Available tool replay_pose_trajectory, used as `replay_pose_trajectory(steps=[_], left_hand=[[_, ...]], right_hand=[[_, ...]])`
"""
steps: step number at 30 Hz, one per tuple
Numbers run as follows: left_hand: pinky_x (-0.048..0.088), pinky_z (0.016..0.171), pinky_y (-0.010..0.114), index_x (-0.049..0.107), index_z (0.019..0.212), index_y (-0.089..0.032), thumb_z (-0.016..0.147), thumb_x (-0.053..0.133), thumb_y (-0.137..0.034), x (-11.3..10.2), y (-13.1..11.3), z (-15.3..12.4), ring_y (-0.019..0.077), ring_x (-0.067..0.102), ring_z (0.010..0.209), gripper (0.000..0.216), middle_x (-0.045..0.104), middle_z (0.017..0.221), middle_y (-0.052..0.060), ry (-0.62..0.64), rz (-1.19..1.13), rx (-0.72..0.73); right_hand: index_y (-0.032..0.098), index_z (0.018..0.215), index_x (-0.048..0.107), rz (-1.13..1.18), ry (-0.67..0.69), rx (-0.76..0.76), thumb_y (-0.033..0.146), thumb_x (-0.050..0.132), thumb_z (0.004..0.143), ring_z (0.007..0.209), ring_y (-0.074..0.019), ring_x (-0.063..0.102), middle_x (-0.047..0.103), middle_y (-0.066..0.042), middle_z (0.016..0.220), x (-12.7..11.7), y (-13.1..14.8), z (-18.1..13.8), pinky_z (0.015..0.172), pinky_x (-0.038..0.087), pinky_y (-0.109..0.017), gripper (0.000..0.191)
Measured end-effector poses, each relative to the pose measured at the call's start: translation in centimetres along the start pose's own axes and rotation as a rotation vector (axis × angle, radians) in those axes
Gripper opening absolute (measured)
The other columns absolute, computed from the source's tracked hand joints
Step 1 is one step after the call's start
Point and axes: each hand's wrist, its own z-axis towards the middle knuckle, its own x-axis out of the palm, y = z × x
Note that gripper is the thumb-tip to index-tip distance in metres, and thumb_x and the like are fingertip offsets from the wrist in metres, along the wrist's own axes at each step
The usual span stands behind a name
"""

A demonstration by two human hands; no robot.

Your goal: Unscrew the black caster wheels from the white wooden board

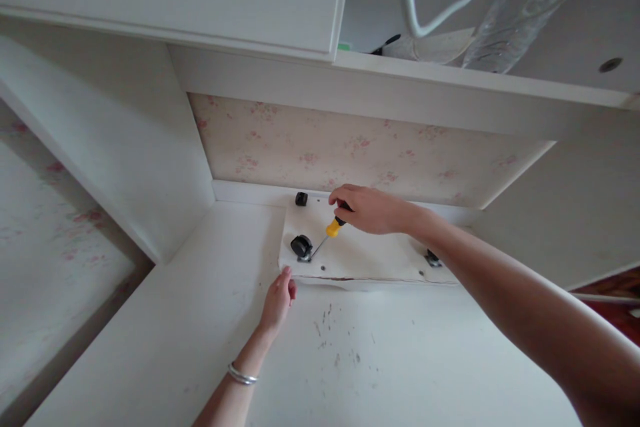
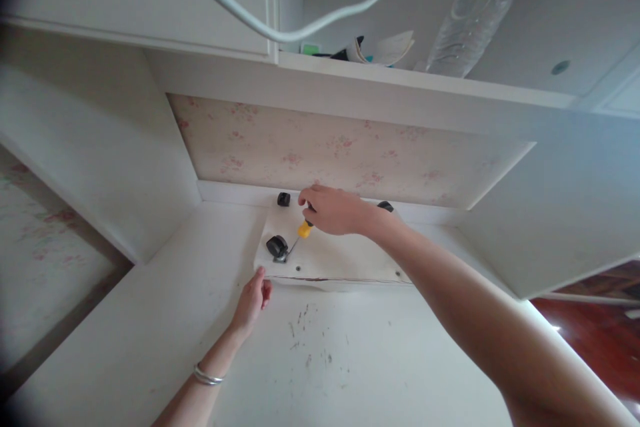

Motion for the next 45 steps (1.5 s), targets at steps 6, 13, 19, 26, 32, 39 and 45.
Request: replay_pose_trajectory(steps=[6, 13, 19, 26, 32, 39, 45], left_hand=[[0.029, 0.049, 0.027, 0.045, 0.052, -0.021, 0.085, 0.031, -0.076, 0.0, 0.2, 0.1, 0.0118, 0.038, 0.045, 0.066, 0.042, 0.046, -0.002, -0.004, -0.005, -0.002], [0.029, 0.049, 0.027, 0.045, 0.053, -0.021, 0.086, 0.030, -0.075, 0.0, 0.3, 0.1, 0.0118, 0.038, 0.045, 0.065, 0.043, 0.047, -0.002, 0.002, -0.003, -0.003], [0.028, 0.048, 0.026, 0.044, 0.053, -0.020, 0.086, 0.030, -0.076, -0.1, 0.1, 0.1, 0.0119, 0.038, 0.045, 0.066, 0.042, 0.047, -0.002, 0.005, 0.013, -0.007], [0.029, 0.048, 0.026, 0.044, 0.053, -0.020, 0.086, 0.028, -0.076, 0.0, 0.2, 0.1, 0.0113, 0.037, 0.043, 0.066, 0.042, 0.046, -0.003, 0.007, 0.014, -0.010], [0.030, 0.049, 0.025, 0.044, 0.053, -0.020, 0.087, 0.029, -0.075, -0.1, 0.1, 0.0, 0.0113, 0.038, 0.044, 0.066, 0.041, 0.046, -0.003, 0.009, 0.018, -0.007], [0.028, 0.048, 0.025, 0.046, 0.054, -0.019, 0.088, 0.029, -0.074, 0.0, 0.2, -0.1, 0.0107, 0.038, 0.045, 0.066, 0.043, 0.048, -0.003, 0.003, 0.011, 0.005], [0.028, 0.047, 0.024, 0.046, 0.054, -0.019, 0.087, 0.029, -0.075, 0.0, 0.3, -0.2, 0.0108, 0.038, 0.045, 0.067, 0.043, 0.047, -0.002, -0.006, 0.015, 0.018]], right_hand=[[0.020, 0.118, 0.059, 0.025, 0.014, 0.039, 0.043, 0.047, 0.092, 0.097, -0.0254, 0.063, 0.066, -0.013, 0.113, -0.2, 0.0, -0.1, 0.083, 0.046, -0.038, 0.037], [0.018, 0.116, 0.059, 0.080, 0.041, -0.141, 0.031, 0.055, 0.086, 0.106, -0.0222, 0.060, 0.061, -0.012, 0.120, -0.2, -0.1, -0.3, 0.091, 0.044, -0.032, 0.033], [0.020, 0.121, 0.058, -0.025, 0.029, 0.056, 0.038, 0.039, 0.095, 0.093, -0.0245, 0.064, 0.067, -0.012, 0.111, -0.2, 0.0, -0.3, 0.080, 0.046, -0.037, 0.037], [0.018, 0.127, 0.055, 0.101, 0.058, -0.052, 0.048, 0.051, 0.090, 0.111, -0.0259, 0.058, 0.057, -0.015, 0.128, -0.1, -0.4, -0.7, 0.096, 0.043, -0.037, 0.048], [0.022, 0.129, 0.053, 0.066, 0.087, -0.006, 0.031, 0.043, 0.092, 0.101, -0.0246, 0.062, 0.060, -0.011, 0.125, 0.1, -0.5, -1.4, 0.087, 0.045, -0.038, 0.039], [0.022, 0.131, 0.050, 0.114, 0.027, 0.005, 0.049, 0.054, 0.088, 0.095, -0.0211, 0.065, 0.046, -0.013, 0.142, 1.1, -0.8, -2.5, 0.091, 0.045, -0.037, 0.051], [0.016, 0.125, 0.061, -0.080, 0.092, 0.142, 0.059, 0.036, 0.095, 0.090, -0.0288, 0.066, 0.069, -0.017, 0.108, 2.4, -1.1, -3.8, 0.076, 0.045, -0.038, 0.057]])
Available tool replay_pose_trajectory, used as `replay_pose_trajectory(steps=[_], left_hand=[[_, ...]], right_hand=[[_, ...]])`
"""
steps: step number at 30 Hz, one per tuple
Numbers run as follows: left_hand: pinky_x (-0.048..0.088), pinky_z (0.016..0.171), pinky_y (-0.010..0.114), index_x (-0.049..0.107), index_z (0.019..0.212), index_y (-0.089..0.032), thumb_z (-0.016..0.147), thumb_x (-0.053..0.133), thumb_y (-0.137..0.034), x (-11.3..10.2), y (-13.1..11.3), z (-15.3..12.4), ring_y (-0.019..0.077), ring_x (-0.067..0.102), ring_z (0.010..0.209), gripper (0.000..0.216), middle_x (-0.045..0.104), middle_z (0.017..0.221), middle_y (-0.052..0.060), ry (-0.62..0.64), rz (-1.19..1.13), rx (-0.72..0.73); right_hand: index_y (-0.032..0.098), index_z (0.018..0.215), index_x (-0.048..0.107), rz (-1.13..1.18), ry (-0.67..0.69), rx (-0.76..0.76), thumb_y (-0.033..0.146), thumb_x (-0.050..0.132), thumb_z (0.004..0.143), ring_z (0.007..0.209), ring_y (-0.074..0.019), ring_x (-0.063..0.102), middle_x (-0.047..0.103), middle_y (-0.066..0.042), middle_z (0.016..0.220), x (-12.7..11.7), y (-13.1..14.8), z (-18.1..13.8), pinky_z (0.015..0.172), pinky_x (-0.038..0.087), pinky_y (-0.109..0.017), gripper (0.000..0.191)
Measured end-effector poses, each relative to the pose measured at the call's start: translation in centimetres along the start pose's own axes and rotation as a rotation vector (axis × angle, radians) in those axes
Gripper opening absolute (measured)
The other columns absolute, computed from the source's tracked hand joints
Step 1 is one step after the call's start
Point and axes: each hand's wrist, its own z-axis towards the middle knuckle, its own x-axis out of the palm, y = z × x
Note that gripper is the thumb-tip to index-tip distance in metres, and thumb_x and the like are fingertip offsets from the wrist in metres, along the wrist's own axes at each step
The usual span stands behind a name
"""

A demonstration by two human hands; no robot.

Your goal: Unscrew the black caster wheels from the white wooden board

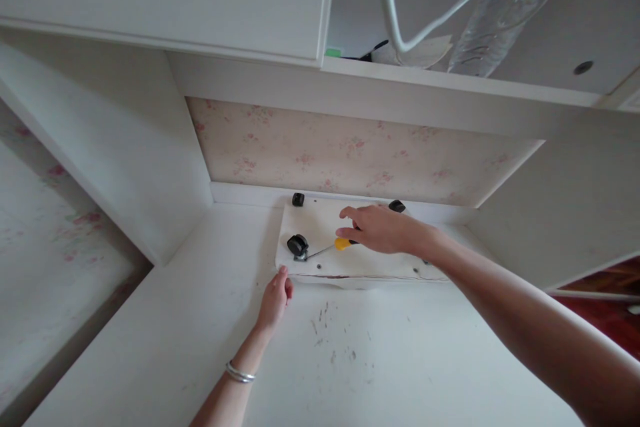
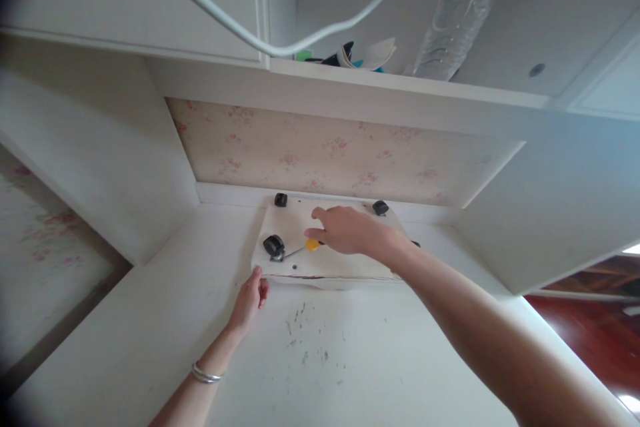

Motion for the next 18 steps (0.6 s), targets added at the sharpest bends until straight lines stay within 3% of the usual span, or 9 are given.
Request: replay_pose_trajectory(steps=[3, 6, 10, 14, 18], left_hand=[[0.029, 0.047, 0.024, 0.046, 0.054, -0.019, 0.087, 0.029, -0.075, 0.0, 0.0, 0.0, 0.0109, 0.038, 0.045, 0.067, 0.043, 0.047, -0.002, -0.006, 0.004, 0.003], [0.029, 0.048, 0.025, 0.047, 0.055, -0.019, 0.087, 0.029, -0.075, 0.1, 0.0, 0.0, 0.0110, 0.039, 0.045, 0.066, 0.044, 0.049, -0.002, -0.011, 0.006, 0.005], [0.030, 0.049, 0.025, 0.046, 0.054, -0.019, 0.087, 0.030, -0.074, 0.0, 0.1, -0.2, 0.0111, 0.039, 0.046, 0.066, 0.043, 0.048, -0.002, -0.020, 0.011, 0.012], [0.030, 0.049, 0.025, 0.046, 0.055, -0.019, 0.087, 0.030, -0.074, 0.0, 0.1, -0.3, 0.0110, 0.040, 0.046, 0.066, 0.044, 0.049, -0.002, -0.027, 0.012, 0.014], [0.030, 0.048, 0.024, 0.046, 0.057, -0.020, 0.087, 0.031, -0.073, 0.1, -0.1, -0.5, 0.0106, 0.038, 0.046, 0.064, 0.043, 0.050, -0.003, -0.035, -0.002, 0.004]], right_hand=[[0.017, 0.097, 0.072, -0.087, 0.032, -0.011, 0.053, 0.039, 0.095, 0.081, -0.0290, 0.067, 0.072, -0.014, 0.085, 0.5, 0.1, -1.1, 0.066, 0.041, -0.036, 0.049], [0.019, 0.083, 0.073, -0.058, 0.008, -0.005, 0.050, 0.040, 0.096, 0.074, -0.0254, 0.066, 0.072, -0.012, 0.081, 1.3, 0.1, -2.2, 0.062, 0.039, -0.034, 0.047], [0.020, 0.080, 0.071, 0.054, -0.074, 0.012, 0.047, 0.041, 0.097, 0.072, -0.0214, 0.064, 0.071, -0.009, 0.081, 2.7, -0.4, -3.8, 0.064, 0.039, -0.032, 0.044], [0.023, 0.090, 0.070, 0.192, -0.153, 0.045, 0.044, 0.045, 0.095, 0.077, -0.0200, 0.064, 0.071, -0.006, 0.090, 4.1, -1.4, -5.7, 0.068, 0.041, -0.031, 0.033], [0.023, 0.095, 0.069, 0.415, -0.229, 0.184, 0.048, 0.046, 0.094, 0.081, -0.0207, 0.065, 0.071, -0.006, 0.094, 6.7, -2.3, -7.8, 0.071, 0.044, -0.031, 0.034]])
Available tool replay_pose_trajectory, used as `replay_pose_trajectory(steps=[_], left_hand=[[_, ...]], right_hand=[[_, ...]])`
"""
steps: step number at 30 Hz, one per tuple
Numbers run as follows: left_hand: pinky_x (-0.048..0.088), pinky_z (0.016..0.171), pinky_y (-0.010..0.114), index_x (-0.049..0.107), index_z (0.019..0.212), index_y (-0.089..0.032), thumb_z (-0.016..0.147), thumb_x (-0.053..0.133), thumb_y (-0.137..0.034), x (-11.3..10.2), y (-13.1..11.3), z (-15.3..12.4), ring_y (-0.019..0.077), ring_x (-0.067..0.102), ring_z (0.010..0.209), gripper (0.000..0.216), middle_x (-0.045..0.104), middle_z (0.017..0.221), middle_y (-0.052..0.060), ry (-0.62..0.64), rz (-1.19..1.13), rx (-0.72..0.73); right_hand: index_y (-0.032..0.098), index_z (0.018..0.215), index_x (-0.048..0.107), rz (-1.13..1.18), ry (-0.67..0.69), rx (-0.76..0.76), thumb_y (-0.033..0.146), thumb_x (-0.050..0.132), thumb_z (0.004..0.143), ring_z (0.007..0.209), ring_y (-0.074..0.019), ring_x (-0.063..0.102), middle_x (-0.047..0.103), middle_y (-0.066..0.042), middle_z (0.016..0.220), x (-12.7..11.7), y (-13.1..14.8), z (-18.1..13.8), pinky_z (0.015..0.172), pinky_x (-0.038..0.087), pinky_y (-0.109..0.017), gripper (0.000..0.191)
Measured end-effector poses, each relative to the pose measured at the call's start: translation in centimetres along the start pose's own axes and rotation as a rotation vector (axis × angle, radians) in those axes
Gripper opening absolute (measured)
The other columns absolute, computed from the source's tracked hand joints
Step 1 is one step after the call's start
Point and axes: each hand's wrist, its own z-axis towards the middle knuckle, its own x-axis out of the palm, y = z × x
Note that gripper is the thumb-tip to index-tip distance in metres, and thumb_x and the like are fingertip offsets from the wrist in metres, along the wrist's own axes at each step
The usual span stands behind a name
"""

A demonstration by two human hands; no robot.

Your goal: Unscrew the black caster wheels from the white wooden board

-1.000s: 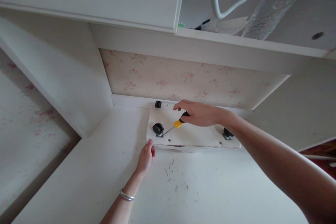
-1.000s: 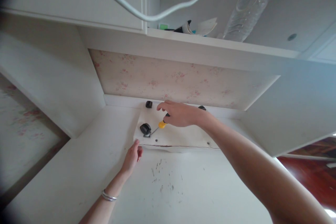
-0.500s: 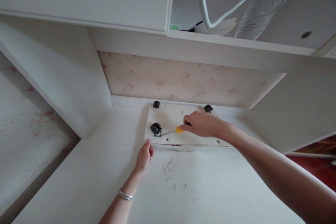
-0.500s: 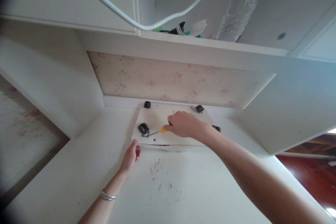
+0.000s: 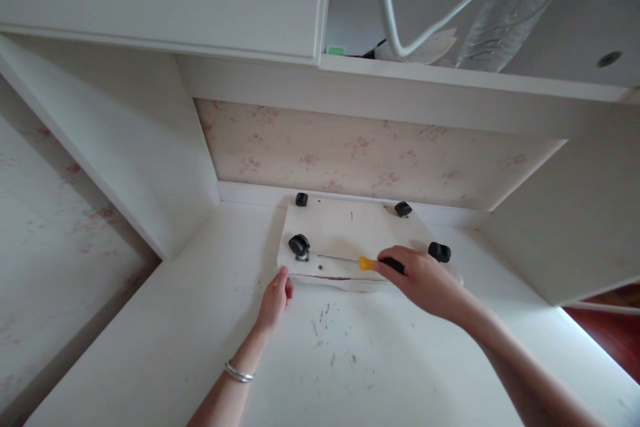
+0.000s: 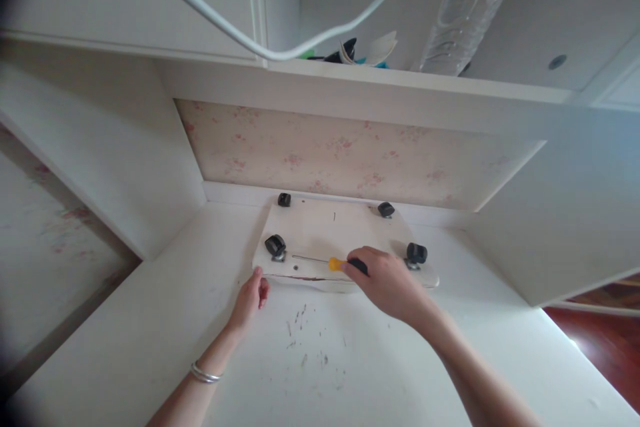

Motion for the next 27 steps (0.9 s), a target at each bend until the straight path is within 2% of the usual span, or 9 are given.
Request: replay_pose_trajectory(steps=[3, 6, 7, 10, 13, 15, 18, 22, 27], left_hand=[[0.032, 0.049, 0.024, 0.052, 0.068, -0.020, 0.088, 0.037, -0.069, -0.3, -0.2, -1.0, 0.0113, 0.041, 0.048, 0.055, 0.046, 0.055, -0.004, -0.087, -0.006, 0.027], [0.039, 0.055, 0.024, 0.059, 0.087, -0.020, 0.090, 0.047, -0.058, -1.1, -1.2, -2.9, 0.0131, 0.050, 0.057, 0.040, 0.055, 0.066, -0.002, -0.211, 0.194, 0.200], [0.041, 0.058, 0.025, 0.061, 0.090, -0.021, 0.092, 0.048, -0.053, -1.4, -1.9, -3.6, 0.0136, 0.053, 0.061, 0.035, 0.058, 0.069, -0.001, -0.198, 0.323, 0.288], [0.043, 0.068, 0.026, 0.065, 0.090, -0.022, 0.097, 0.046, -0.034, -1.7, -5.2, -5.1, 0.0131, 0.057, 0.070, 0.024, 0.061, 0.080, 0.002, -0.018, 0.798, 0.666], [0.042, 0.070, 0.029, 0.066, 0.087, -0.022, 0.095, 0.045, -0.015, -0.9, -9.2, -5.1, 0.0150, 0.056, 0.075, 0.023, 0.060, 0.082, 0.003, 0.034, 1.237, 0.944], [0.042, 0.074, 0.033, 0.066, 0.095, -0.020, 0.091, 0.049, -0.009, 0.1, -11.2, -4.4, 0.0182, 0.056, 0.083, 0.020, 0.060, 0.088, 0.004, 0.068, 1.474, 1.032], [0.040, 0.075, 0.035, 0.066, 0.093, -0.018, 0.087, 0.055, -0.006, 1.8, -12.8, -3.0, 0.0205, 0.053, 0.088, 0.017, 0.058, 0.091, 0.006, 0.132, 1.731, 1.119], [0.037, 0.071, 0.036, 0.069, 0.083, -0.018, 0.083, 0.058, -0.005, 3.2, -13.4, -1.8, 0.0212, 0.049, 0.087, 0.017, 0.056, 0.088, 0.005, 0.180, 1.891, 1.185], [0.036, 0.071, 0.036, 0.069, 0.077, -0.019, 0.080, 0.061, -0.005, 3.6, -13.9, -1.1, 0.0218, 0.048, 0.086, 0.017, 0.055, 0.085, 0.005, 0.173, 1.956, 1.192]], right_hand=[[0.022, 0.098, 0.068, 0.303, 0.015, 0.264, 0.057, 0.045, 0.091, 0.056, -0.0161, 0.059, 0.066, -0.002, 0.077, 2.9, -1.8, -2.4, 0.057, 0.043, -0.030, 0.043], [0.019, 0.098, 0.068, 0.619, -0.029, 0.462, 0.063, 0.052, 0.085, 0.051, -0.0155, 0.054, 0.054, 0.002, 0.060, 6.6, -2.9, -5.2, 0.052, 0.042, -0.029, 0.048], [0.019, 0.098, 0.068, 0.706, -0.047, 0.486, 0.064, 0.053, 0.084, 0.051, -0.0154, 0.052, 0.050, 0.003, 0.057, 7.7, -3.0, -6.0, 0.051, 0.042, -0.029, 0.050], [0.017, 0.094, 0.068, 0.872, -0.082, 0.553, 0.067, 0.057, 0.079, 0.049, -0.0145, 0.048, 0.047, 0.004, 0.055, 9.9, -2.9, -7.9, 0.048, 0.040, -0.028, 0.053], [0.017, 0.093, 0.069, 0.940, -0.104, 0.578, 0.067, 0.060, 0.077, 0.049, -0.0142, 0.048, 0.048, 0.004, 0.055, 10.4, -2.5, -8.6, 0.048, 0.039, -0.028, 0.053], [0.018, 0.092, 0.068, 0.966, -0.132, 0.582, 0.067, 0.061, 0.076, 0.049, -0.0142, 0.047, 0.047, 0.003, 0.056, 10.1, -2.3, -8.7, 0.047, 0.038, -0.028, 0.052], [0.018, 0.092, 0.067, 0.996, -0.158, 0.584, 0.067, 0.061, 0.076, 0.049, -0.0138, 0.046, 0.047, 0.004, 0.056, 9.5, -2.3, -8.8, 0.046, 0.037, -0.027, 0.052], [0.018, 0.090, 0.066, 1.036, -0.187, 0.601, 0.067, 0.063, 0.074, 0.050, -0.0136, 0.044, 0.043, 0.004, 0.056, 9.1, -2.8, -9.7, 0.045, 0.037, -0.027, 0.051], [0.018, 0.089, 0.065, 1.051, -0.211, 0.643, 0.067, 0.062, 0.075, 0.048, -0.0127, 0.042, 0.043, 0.005, 0.054, 9.7, -4.5, -11.3, 0.044, 0.036, -0.026, 0.051]])
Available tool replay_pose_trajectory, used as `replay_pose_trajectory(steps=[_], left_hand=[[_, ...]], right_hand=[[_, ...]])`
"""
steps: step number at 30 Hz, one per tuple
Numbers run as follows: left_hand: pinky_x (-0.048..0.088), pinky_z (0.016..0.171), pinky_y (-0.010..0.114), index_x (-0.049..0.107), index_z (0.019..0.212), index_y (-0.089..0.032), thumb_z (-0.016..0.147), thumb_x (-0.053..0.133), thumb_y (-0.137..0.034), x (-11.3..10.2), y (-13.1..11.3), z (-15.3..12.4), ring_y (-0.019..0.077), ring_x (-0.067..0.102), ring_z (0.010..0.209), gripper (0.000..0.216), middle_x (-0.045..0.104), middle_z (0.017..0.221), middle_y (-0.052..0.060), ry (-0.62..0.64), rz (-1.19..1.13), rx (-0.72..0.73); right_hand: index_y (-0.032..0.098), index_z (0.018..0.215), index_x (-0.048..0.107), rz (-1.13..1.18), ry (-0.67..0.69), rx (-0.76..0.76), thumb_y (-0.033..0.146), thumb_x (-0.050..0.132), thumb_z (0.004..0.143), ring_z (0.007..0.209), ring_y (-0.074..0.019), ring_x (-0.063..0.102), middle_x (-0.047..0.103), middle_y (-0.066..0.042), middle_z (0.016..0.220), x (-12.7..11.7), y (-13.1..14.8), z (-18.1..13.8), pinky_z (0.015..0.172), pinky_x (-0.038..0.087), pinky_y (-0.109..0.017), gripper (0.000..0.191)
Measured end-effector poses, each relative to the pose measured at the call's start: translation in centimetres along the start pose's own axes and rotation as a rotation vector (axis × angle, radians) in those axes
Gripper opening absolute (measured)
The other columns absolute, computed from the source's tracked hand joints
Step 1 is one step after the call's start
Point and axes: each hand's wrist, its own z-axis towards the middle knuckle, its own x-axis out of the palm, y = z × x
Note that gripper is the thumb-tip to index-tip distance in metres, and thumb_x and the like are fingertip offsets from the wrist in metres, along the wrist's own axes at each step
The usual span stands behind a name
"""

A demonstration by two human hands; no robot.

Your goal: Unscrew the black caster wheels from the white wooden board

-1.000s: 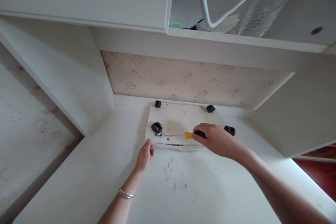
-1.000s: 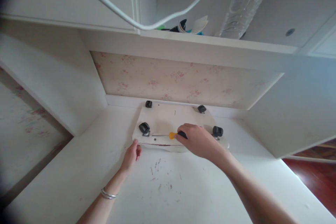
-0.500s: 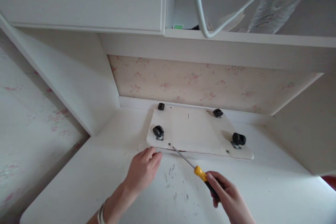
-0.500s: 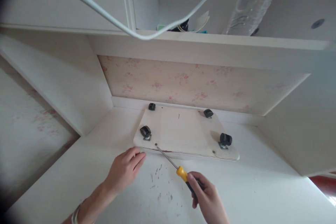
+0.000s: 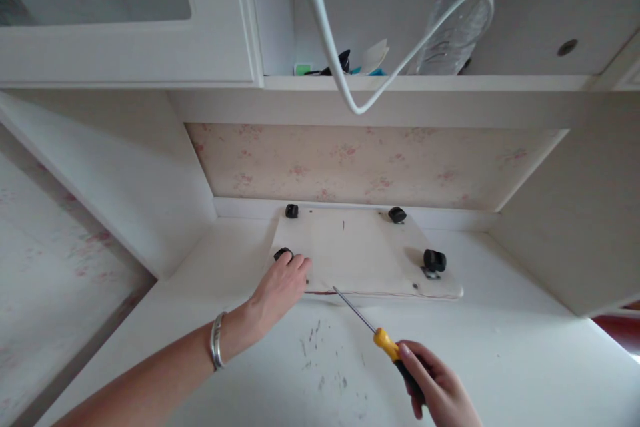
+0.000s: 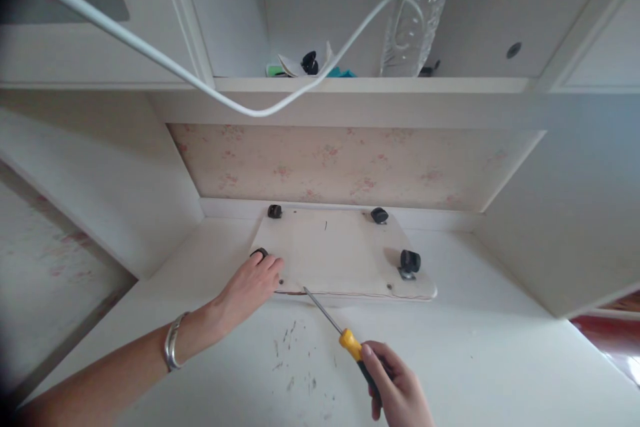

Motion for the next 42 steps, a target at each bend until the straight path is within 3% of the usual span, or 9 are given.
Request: replay_pose_trajectory(steps=[6, 14, 18, 23, 27, 30, 34, 42], left_hand=[[0.034, 0.072, 0.035, 0.068, 0.076, -0.018, 0.079, 0.063, -0.003, -0.4, 0.5, 0.4, 0.0213, 0.049, 0.086, 0.017, 0.056, 0.085, 0.006, -0.036, -0.003, -0.032], [0.034, 0.074, 0.035, 0.068, 0.074, -0.018, 0.079, 0.065, -0.003, 0.5, 0.6, 1.0, 0.0214, 0.051, 0.089, 0.016, 0.059, 0.086, 0.006, -0.020, -0.060, -0.042], [0.036, 0.076, 0.034, 0.066, 0.076, -0.018, 0.083, 0.059, -0.004, -1.3, 1.1, 0.9, 0.0209, 0.052, 0.090, 0.018, 0.060, 0.088, 0.006, -0.020, -0.139, -0.061], [0.038, 0.075, 0.033, 0.067, 0.089, -0.020, 0.088, 0.049, -0.005, -3.6, 2.3, -1.6, 0.0197, 0.055, 0.084, 0.023, 0.061, 0.086, 0.004, -0.097, -0.328, -0.312], [0.040, 0.066, 0.028, 0.068, 0.092, -0.024, 0.096, 0.044, -0.022, -2.7, 0.9, -4.9, 0.0154, 0.059, 0.073, 0.024, 0.064, 0.081, 0.002, -0.123, -0.505, -0.577], [0.040, 0.063, 0.027, 0.069, 0.092, -0.026, 0.097, 0.044, -0.031, -1.1, -1.4, -6.2, 0.0144, 0.062, 0.070, 0.026, 0.067, 0.082, 0.001, -0.067, -0.636, -0.668], [0.040, 0.062, 0.027, 0.069, 0.094, -0.026, 0.096, 0.046, -0.033, 0.3, -3.7, -6.1, 0.0157, 0.063, 0.070, 0.025, 0.069, 0.085, 0.001, -0.039, -0.704, -0.755], [0.039, 0.063, 0.027, 0.069, 0.093, -0.024, 0.098, 0.042, -0.030, 1.3, -4.0, -4.7, 0.0168, 0.065, 0.074, 0.028, 0.070, 0.086, 0.003, -0.089, -0.681, -0.805]], right_hand=[[0.019, 0.092, 0.065, -0.008, -0.027, 0.012, 0.069, 0.062, 0.074, 0.046, -0.0138, 0.045, 0.046, 0.005, 0.054, -1.5, -1.6, 0.8, 0.046, 0.034, -0.027, 0.053], [0.018, 0.089, 0.067, 0.006, -0.011, -0.005, 0.066, 0.061, 0.076, 0.047, -0.0122, 0.042, 0.044, 0.005, 0.055, -1.2, -0.5, 0.1, 0.047, 0.033, -0.026, 0.049], [0.018, 0.089, 0.068, 0.011, -0.023, 0.014, 0.066, 0.063, 0.075, 0.048, -0.0126, 0.043, 0.044, 0.005, 0.055, -1.5, -0.7, -0.1, 0.047, 0.034, -0.027, 0.050], [0.019, 0.098, 0.069, 0.047, -0.039, 0.022, 0.065, 0.064, 0.074, 0.051, -0.0139, 0.044, 0.044, 0.004, 0.058, -2.2, -1.3, -0.7, 0.049, 0.038, -0.028, 0.053], [0.021, 0.104, 0.070, -0.012, -0.034, -0.050, 0.061, 0.068, 0.073, 0.050, -0.0142, 0.048, 0.047, 0.005, 0.058, -2.2, -0.3, -1.1, 0.053, 0.041, -0.029, 0.051], [0.021, 0.104, 0.071, -0.059, 0.035, -0.107, 0.060, 0.068, 0.073, 0.050, -0.0147, 0.050, 0.052, 0.004, 0.059, -1.2, 1.0, -0.2, 0.052, 0.041, -0.029, 0.050], [0.019, 0.107, 0.069, -0.140, 0.149, -0.148, 0.060, 0.064, 0.079, 0.049, -0.0144, 0.052, 0.056, 0.002, 0.063, 1.5, 1.9, 1.9, 0.050, 0.041, -0.029, 0.050], [0.018, 0.109, 0.068, -0.223, 0.190, -0.259, 0.056, 0.059, 0.084, 0.050, -0.0135, 0.055, 0.067, -0.004, 0.083, 6.2, 1.5, 4.6, 0.051, 0.047, -0.030, 0.047]])
